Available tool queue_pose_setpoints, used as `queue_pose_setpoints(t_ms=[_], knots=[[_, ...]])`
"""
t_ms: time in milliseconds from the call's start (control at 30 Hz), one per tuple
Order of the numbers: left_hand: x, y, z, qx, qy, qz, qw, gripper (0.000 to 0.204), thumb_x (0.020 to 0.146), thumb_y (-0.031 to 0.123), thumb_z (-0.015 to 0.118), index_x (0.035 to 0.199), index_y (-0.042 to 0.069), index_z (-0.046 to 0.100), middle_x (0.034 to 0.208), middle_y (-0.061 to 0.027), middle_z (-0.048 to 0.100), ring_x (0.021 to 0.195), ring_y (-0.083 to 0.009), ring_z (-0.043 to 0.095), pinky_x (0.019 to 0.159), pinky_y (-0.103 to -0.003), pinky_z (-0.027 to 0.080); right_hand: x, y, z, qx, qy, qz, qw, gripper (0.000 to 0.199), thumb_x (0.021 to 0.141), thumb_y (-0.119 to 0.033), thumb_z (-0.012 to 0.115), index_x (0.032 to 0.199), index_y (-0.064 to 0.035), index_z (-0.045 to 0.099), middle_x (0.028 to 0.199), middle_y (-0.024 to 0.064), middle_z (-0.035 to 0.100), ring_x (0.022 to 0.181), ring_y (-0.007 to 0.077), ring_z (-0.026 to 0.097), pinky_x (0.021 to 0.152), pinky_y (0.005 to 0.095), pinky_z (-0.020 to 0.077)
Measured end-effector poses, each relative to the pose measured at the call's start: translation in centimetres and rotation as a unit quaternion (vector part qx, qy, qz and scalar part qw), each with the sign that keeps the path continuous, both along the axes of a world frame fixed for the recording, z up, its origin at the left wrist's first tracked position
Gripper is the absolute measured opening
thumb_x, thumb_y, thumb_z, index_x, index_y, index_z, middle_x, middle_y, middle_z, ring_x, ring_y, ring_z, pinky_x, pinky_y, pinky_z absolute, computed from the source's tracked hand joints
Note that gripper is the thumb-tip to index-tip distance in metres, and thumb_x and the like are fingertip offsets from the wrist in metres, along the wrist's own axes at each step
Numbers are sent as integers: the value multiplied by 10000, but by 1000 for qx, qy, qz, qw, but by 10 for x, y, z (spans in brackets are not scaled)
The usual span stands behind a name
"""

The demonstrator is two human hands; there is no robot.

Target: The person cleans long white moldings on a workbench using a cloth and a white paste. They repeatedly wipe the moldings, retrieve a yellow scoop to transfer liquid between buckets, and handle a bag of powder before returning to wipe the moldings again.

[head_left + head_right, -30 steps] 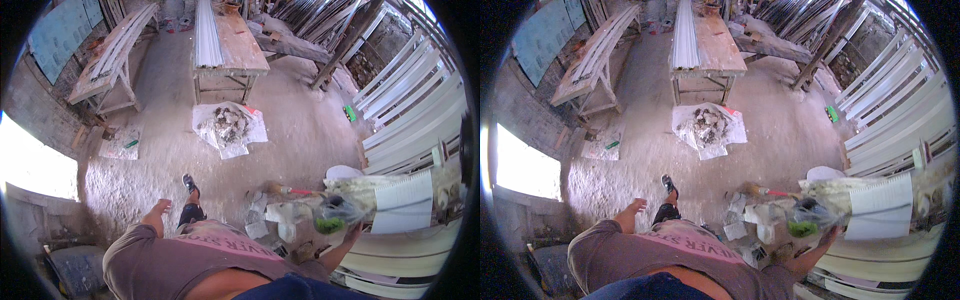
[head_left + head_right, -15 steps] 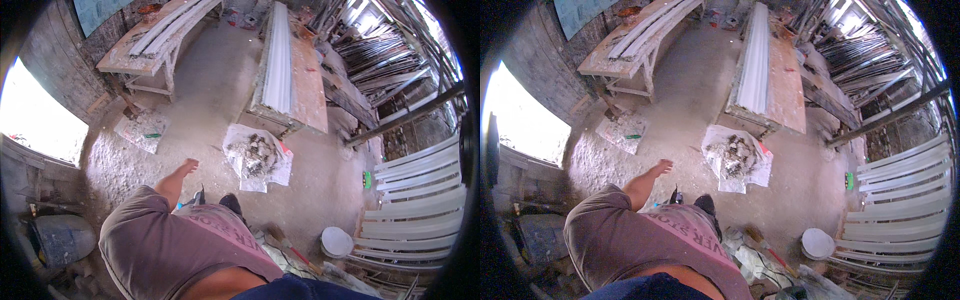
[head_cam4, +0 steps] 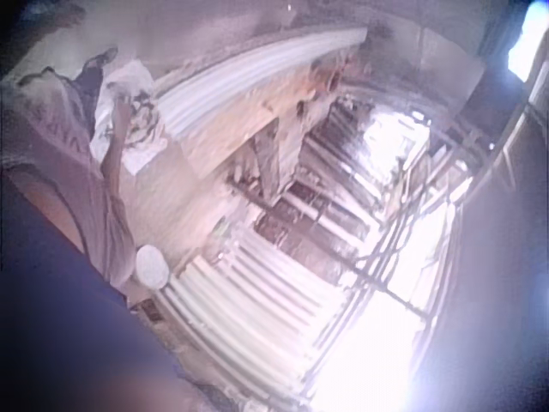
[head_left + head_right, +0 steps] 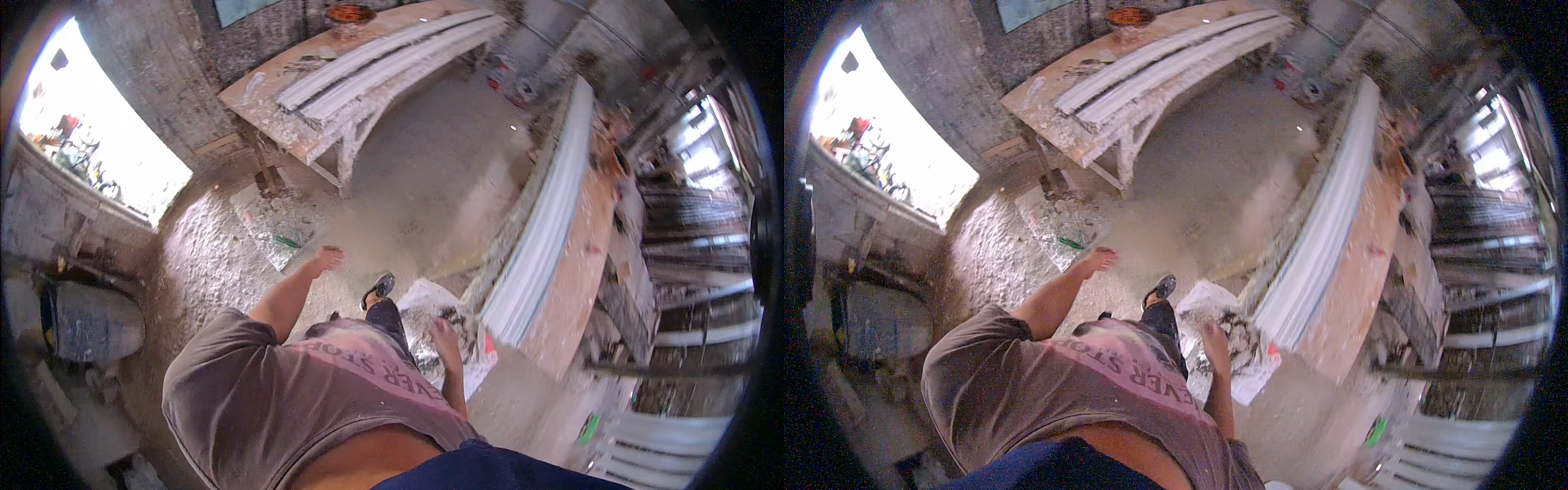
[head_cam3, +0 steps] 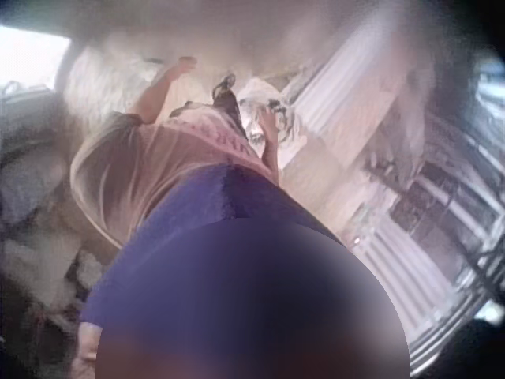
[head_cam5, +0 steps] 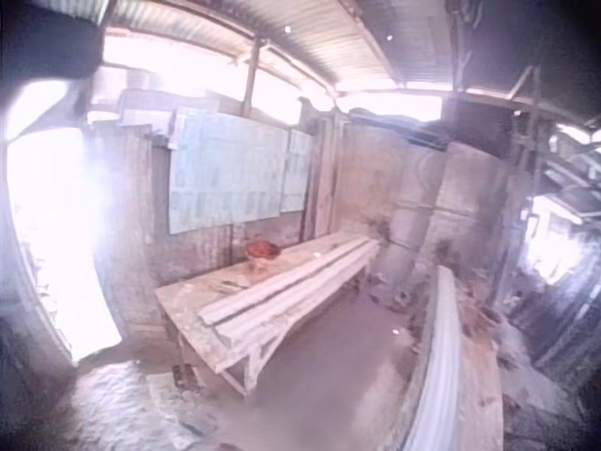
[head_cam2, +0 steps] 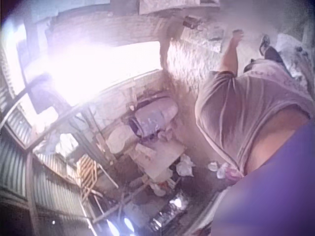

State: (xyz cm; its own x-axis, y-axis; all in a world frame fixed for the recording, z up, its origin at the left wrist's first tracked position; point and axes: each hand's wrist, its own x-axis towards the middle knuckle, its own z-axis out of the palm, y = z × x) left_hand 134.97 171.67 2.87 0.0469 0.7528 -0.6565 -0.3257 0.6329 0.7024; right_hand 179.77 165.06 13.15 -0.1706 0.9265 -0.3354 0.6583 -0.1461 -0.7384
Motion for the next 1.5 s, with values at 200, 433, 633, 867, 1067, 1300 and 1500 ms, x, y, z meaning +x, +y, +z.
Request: queue_pose_setpoints(t_ms=[200, 433, 633, 867, 1067, 1300, 1500], knots=[[-101, 97, 44, -7, 155, 120, 980, 245, 822, 174, 601, 1061, 122, 614, 851, 29, 615, 658, -113, 558, 555, -272, 438, -133, 234, 79, 122, -82, 280, 949, 381, 848, -300, 586, 1107, -24, 556, 1056, 188, 599, 982, 333, 567, 856, 409, 445], [-128, 236, 138, 194, 155, 285, 926, 185, 907, 199, 569, 1039, 81, 623, 929, -1, 636, 760, -96, 577, 652, -234, 449, -181, 412, 98, 140, -77, 338, 928, 392, 872, -326, 526, 1109, -16, 558, 1095, 212, 575, 1055, 368, 516, 905, 434, 412], [-236, 396, 157, 285, 228, 397, 842, 224, 914, 208, 548, 1035, 38, 627, 994, -36, 650, 823, -128, 615, 731, -272, 489, -194, 530, 61, 38, -148, 361, 920, 435, 883, -360, 490, 1144, -17, 552, 1144, 210, 559, 1094, 368, 504, 928, 436, 403], [-365, 621, 154, 255, 454, 302, 798, 211, 874, 175, 595, 1021, 27, 625, 944, -65, 665, 822, -164, 617, 770, -273, 477, -79, 563, -87, -102, -279, 72, 952, 373, 819, -374, 569, 983, -47, 644, 885, 164, 656, 794, 361, 627, 726, 472, 486], [-456, 711, 91, 113, 664, 144, 725, 357, 752, 56, 541, 1106, 32, 583, 1152, -191, 538, 1119, -342, 492, 936, -432, 407, -55, 512, -108, -264, -145, -152, 941, 287, 811, -292, 531, 907, -31, 605, 776, 140, 626, 673, 306, 599, 637, 412, 489], [-456, 734, 73, 44, 725, 3, 687, 410, 715, 62, 613, 1123, 87, 587, 1219, -166, 487, 1125, -371, 460, 953, -435, 399, -105, 530, -118, -307, -71, -197, 928, 234, 798, -210, 547, 939, -39, 622, 889, 140, 639, 779, 300, 617, 712, 406, 497], [-458, 715, 90, 44, 764, -80, 639, 393, 743, 90, 672, 1127, 98, 585, 1204, -143, 501, 1105, -347, 463, 913, -458, 405, -44, 643, -158, -313, 99, -196, 924, 217, 787, -139, 561, 967, -46, 637, 986, 140, 650, 870, 295, 633, 777, 400, 504]])
